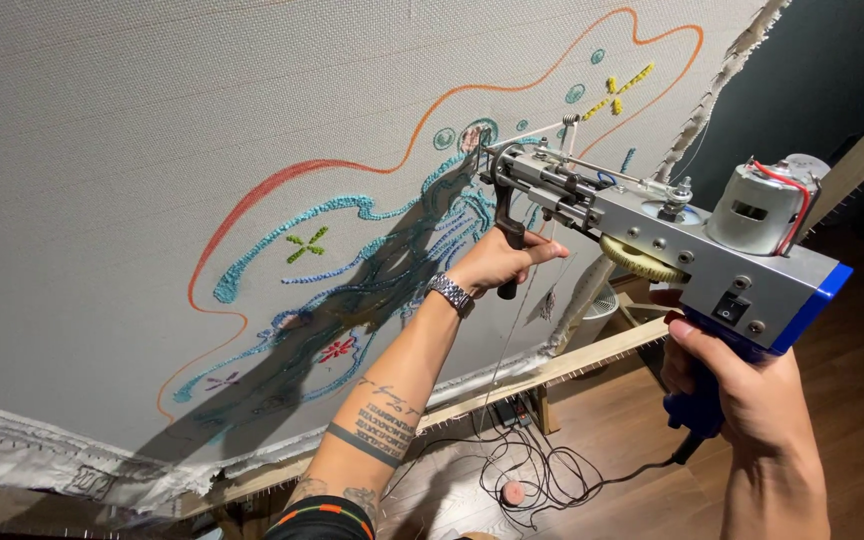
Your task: Using a tufting gun to punch yarn into a stretched canvas following a pre-drawn design.
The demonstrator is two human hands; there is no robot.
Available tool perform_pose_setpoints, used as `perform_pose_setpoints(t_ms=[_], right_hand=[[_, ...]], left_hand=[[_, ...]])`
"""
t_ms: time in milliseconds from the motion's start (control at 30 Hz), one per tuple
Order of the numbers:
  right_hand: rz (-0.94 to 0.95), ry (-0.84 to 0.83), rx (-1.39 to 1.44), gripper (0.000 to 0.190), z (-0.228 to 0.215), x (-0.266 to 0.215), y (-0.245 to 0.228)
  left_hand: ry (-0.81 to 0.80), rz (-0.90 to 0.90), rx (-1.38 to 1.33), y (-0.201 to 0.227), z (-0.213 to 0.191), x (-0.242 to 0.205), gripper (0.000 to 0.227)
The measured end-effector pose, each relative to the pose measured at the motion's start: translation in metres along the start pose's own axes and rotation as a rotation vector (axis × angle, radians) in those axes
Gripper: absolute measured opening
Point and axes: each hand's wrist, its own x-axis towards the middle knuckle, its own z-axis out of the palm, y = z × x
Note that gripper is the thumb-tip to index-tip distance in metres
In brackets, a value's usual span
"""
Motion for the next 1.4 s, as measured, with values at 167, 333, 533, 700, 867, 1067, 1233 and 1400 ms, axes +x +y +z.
perform_pose_setpoints(t_ms=[167, 333, 533, 700, 867, 1067, 1233, 1400], right_hand=[[-0.021, -0.018, 0.009, 0.012, 0.003, 0.003, 0.001], [-0.023, 0.002, -0.052, 0.012, 0.010, 0.008, 0.002], [0.012, 0.033, -0.022, 0.009, 0.031, 0.018, 0.017], [0.004, 0.053, -0.053, 0.008, 0.046, 0.021, 0.023], [-0.008, 0.024, -0.101, 0.007, 0.050, 0.025, 0.028], [-0.023, 0.017, -0.047, 0.009, 0.052, 0.030, 0.024], [-0.063, 0.027, -0.085, 0.008, 0.053, 0.029, 0.016], [-0.058, 0.061, -0.096, 0.008, 0.055, 0.028, 0.013]], left_hand=[[0.003, -0.039, 0.045, 0.002, -0.003, 0.000, 0.029], [0.035, -0.007, 0.010, -0.002, -0.008, 0.006, 0.030], [0.176, -0.012, -0.188, -0.001, -0.018, 0.019, 0.032], [0.230, -0.013, -0.218, -0.025, -0.032, 0.047, 0.032], [0.284, 0.265, -0.208, -0.128, -0.049, 0.135, 0.030], [-0.064, 0.270, -0.035, -0.158, -0.071, 0.143, 0.048], [0.243, -0.031, -0.127, -0.029, -0.044, 0.064, 0.020], [0.243, 0.006, -0.113, -0.023, -0.045, 0.062, 0.027]])
